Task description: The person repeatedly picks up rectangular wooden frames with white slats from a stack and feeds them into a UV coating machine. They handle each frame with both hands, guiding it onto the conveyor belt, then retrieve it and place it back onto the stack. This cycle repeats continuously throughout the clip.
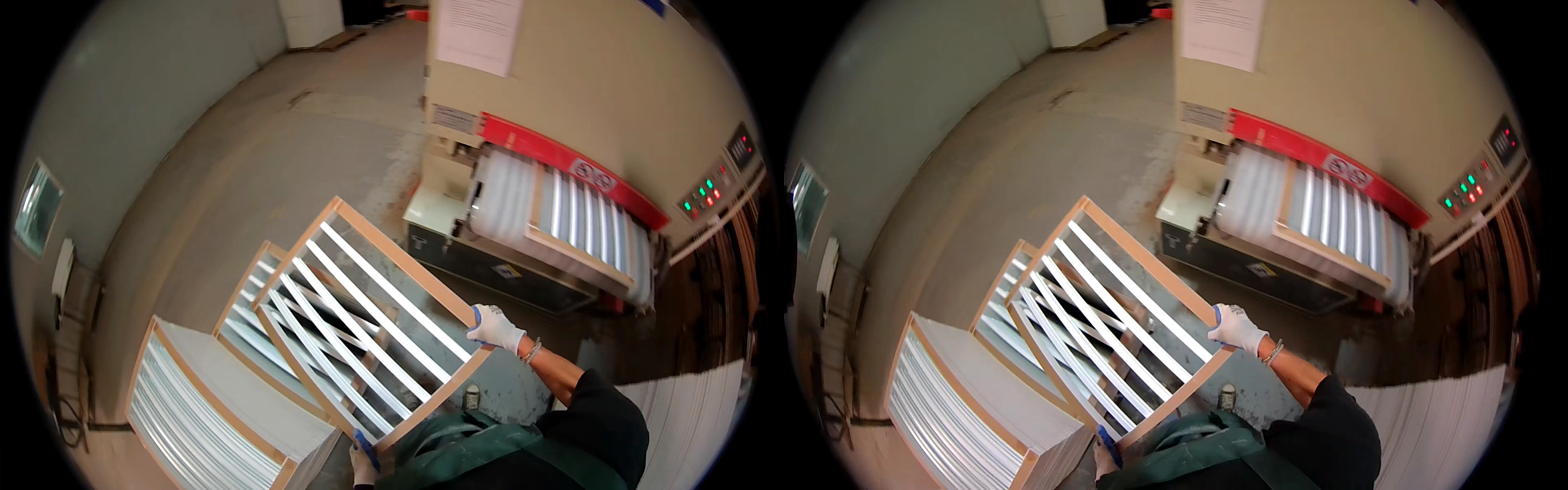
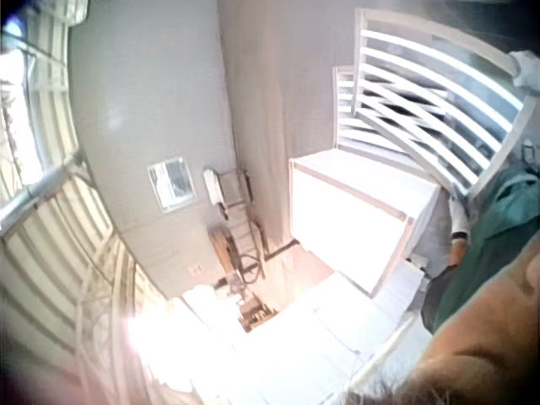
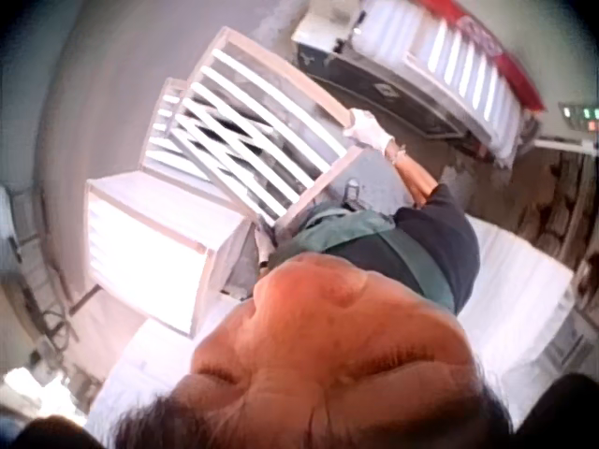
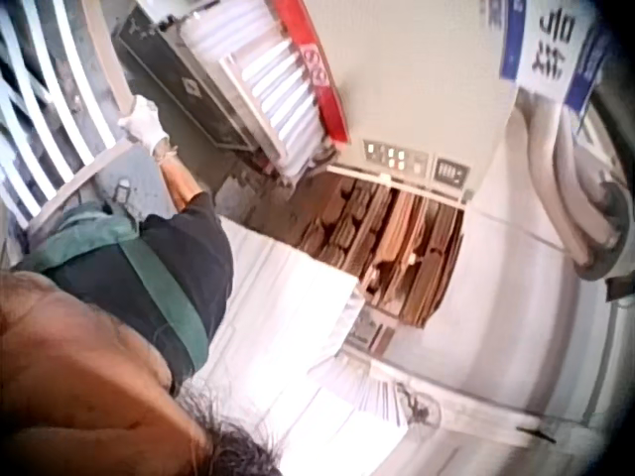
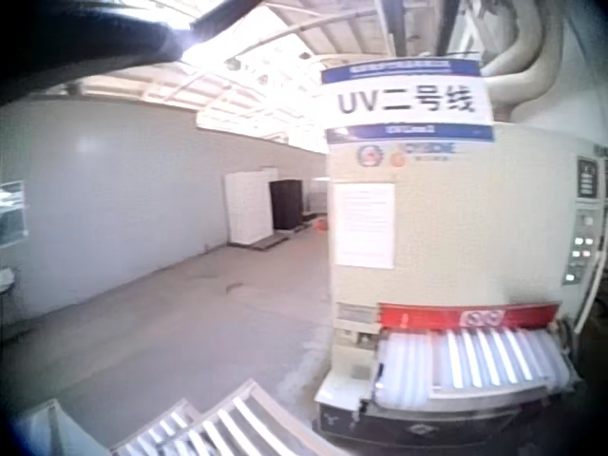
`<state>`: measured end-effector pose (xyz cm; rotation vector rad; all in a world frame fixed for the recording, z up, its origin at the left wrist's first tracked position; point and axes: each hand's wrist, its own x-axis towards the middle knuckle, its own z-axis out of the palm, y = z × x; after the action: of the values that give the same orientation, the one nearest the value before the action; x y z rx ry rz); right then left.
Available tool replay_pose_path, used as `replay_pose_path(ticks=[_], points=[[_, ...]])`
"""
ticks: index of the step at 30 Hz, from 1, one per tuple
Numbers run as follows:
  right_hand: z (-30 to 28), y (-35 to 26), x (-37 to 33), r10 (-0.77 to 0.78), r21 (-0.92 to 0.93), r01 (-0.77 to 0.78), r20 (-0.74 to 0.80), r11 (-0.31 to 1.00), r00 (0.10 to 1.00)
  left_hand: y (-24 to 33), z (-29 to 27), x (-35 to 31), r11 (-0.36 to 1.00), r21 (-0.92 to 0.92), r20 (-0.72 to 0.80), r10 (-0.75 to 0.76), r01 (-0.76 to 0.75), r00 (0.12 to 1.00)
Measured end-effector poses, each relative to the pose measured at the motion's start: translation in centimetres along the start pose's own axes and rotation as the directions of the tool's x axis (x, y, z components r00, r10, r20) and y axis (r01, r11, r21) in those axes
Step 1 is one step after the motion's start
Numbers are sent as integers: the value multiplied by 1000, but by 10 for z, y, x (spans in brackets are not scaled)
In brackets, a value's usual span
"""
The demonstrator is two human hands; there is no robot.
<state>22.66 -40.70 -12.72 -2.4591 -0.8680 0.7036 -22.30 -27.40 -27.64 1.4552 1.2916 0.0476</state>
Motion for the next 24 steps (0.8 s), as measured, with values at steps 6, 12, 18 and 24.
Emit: replay_pose_path(ticks=[6,12,18,24], points=[[-24,54,-128,256,333,-171,-229,927,939,30,6,-16,982,-8,-238,182,-189,954],[8,122,-253,404,503,-129,-488,855,774,99,4,-7,854,212,28,480,-474,877],[39,161,-353,650,818,-70,-398,571,648,185,49,-51,850,112,142,498,-514,855],[59,179,-397,711,778,-99,-505,621,489,217,89,-58,609,236,358,669,-757,651]])
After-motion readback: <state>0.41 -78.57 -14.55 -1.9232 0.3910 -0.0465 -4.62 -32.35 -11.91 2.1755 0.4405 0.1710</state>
